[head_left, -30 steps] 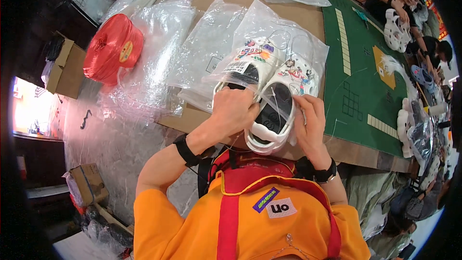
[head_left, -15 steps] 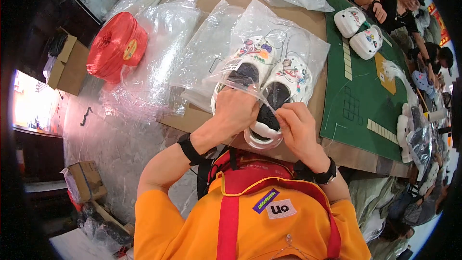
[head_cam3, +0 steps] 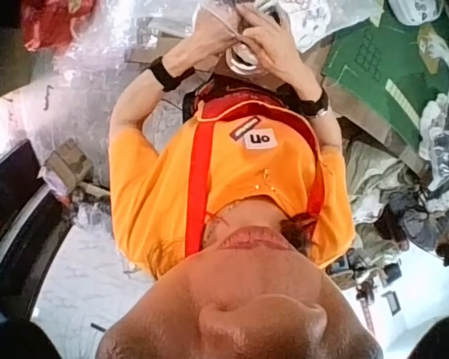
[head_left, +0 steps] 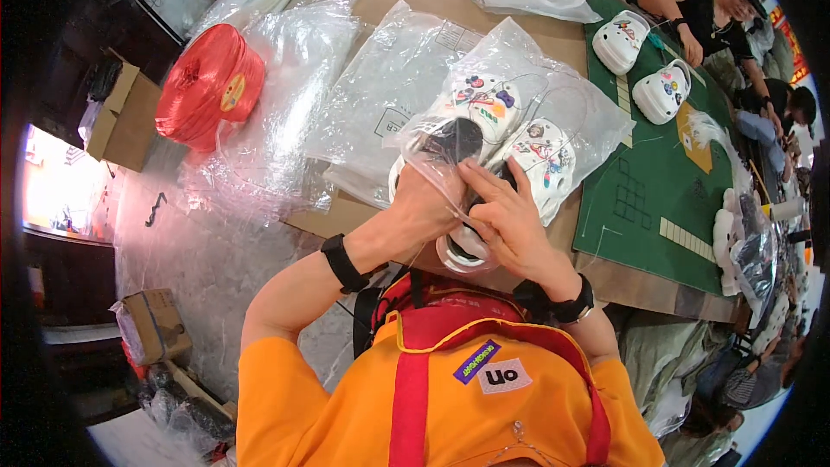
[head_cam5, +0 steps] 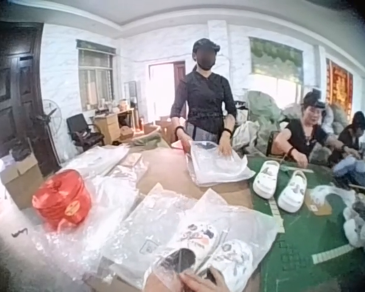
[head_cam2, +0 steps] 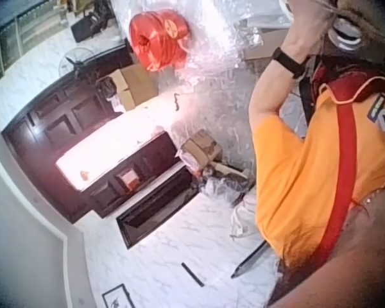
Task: The recorder is packing decorative clogs (crocs) into individual plastic bags and then placing the packed units into a larger transport bag.
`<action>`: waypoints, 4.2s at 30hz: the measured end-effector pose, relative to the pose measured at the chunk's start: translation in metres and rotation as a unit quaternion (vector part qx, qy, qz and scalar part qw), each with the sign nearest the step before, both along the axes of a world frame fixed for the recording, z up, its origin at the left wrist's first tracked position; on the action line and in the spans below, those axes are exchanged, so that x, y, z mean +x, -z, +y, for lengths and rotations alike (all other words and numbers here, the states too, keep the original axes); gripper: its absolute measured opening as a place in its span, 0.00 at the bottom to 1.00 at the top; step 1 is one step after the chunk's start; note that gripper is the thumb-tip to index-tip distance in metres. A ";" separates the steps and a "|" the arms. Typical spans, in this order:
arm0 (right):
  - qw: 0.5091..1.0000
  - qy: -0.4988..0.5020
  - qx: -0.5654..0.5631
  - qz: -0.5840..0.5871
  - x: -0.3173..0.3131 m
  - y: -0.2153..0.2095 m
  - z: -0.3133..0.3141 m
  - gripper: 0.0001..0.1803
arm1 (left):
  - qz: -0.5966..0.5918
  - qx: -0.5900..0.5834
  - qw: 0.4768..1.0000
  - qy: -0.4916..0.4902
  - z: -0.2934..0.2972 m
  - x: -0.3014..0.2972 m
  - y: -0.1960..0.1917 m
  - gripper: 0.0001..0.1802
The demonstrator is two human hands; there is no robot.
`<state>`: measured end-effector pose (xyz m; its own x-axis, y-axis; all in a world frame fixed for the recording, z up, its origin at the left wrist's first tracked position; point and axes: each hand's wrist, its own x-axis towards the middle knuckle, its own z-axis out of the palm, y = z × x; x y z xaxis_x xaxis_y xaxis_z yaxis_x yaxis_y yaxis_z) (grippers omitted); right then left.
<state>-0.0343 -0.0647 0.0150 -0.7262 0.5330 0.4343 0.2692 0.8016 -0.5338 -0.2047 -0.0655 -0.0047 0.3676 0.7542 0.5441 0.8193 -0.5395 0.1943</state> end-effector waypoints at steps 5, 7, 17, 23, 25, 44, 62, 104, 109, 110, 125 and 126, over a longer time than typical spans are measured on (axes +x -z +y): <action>0.998 -0.011 0.060 -0.034 0.006 0.004 -0.004 0.08 | 0.036 -0.221 0.974 -0.046 0.001 0.000 -0.003 0.21; 0.996 0.050 0.074 -0.022 0.013 0.014 -0.019 0.11 | 0.039 -0.233 0.970 -0.047 0.000 -0.002 -0.002 0.21; 0.916 0.265 -0.272 0.131 0.072 0.081 -0.070 0.38 | -0.005 -0.008 0.991 0.134 -0.042 -0.052 0.001 0.21; 0.836 0.205 -0.489 0.140 0.084 0.088 -0.056 0.38 | -0.209 -0.107 0.970 -0.069 -0.027 -0.073 0.016 0.26; 0.851 0.202 -0.471 0.117 0.076 0.075 -0.057 0.39 | -0.288 -0.256 0.917 -0.106 -0.013 -0.079 0.025 0.30; 0.893 0.356 -0.102 0.255 0.089 -0.009 0.012 0.12 | -0.399 -0.251 0.877 -0.095 0.022 -0.055 -0.060 0.12; 0.884 0.236 -0.338 0.221 0.108 -0.085 0.081 0.17 | -0.310 -0.130 0.938 -0.082 0.057 -0.044 -0.110 0.18; 0.953 0.228 -0.196 0.034 0.099 -0.001 -0.013 0.07 | -0.288 -0.252 0.919 -0.097 0.017 -0.121 -0.039 0.09; 0.976 0.173 -0.107 -0.075 0.093 0.034 -0.044 0.06 | -0.297 -0.306 0.895 -0.132 -0.029 -0.122 0.005 0.08; 0.980 0.162 -0.100 -0.059 0.091 0.038 -0.049 0.07 | -0.293 -0.289 0.901 -0.140 -0.033 -0.119 0.009 0.08; 0.818 0.268 -0.505 0.065 0.099 0.037 -0.059 0.15 | -0.186 -0.070 0.970 -0.139 -0.039 -0.083 -0.023 0.10; 0.800 0.249 -0.543 0.058 0.102 0.037 -0.061 0.16 | -0.200 -0.063 0.968 -0.140 -0.041 -0.078 -0.023 0.10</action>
<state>0.0679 -0.1252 -0.0224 -0.2942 0.8528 -0.4315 0.3084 -0.3427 -0.8874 -0.2824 -0.1063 0.0184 -0.0807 0.8637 0.4976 0.7757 -0.2590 0.5755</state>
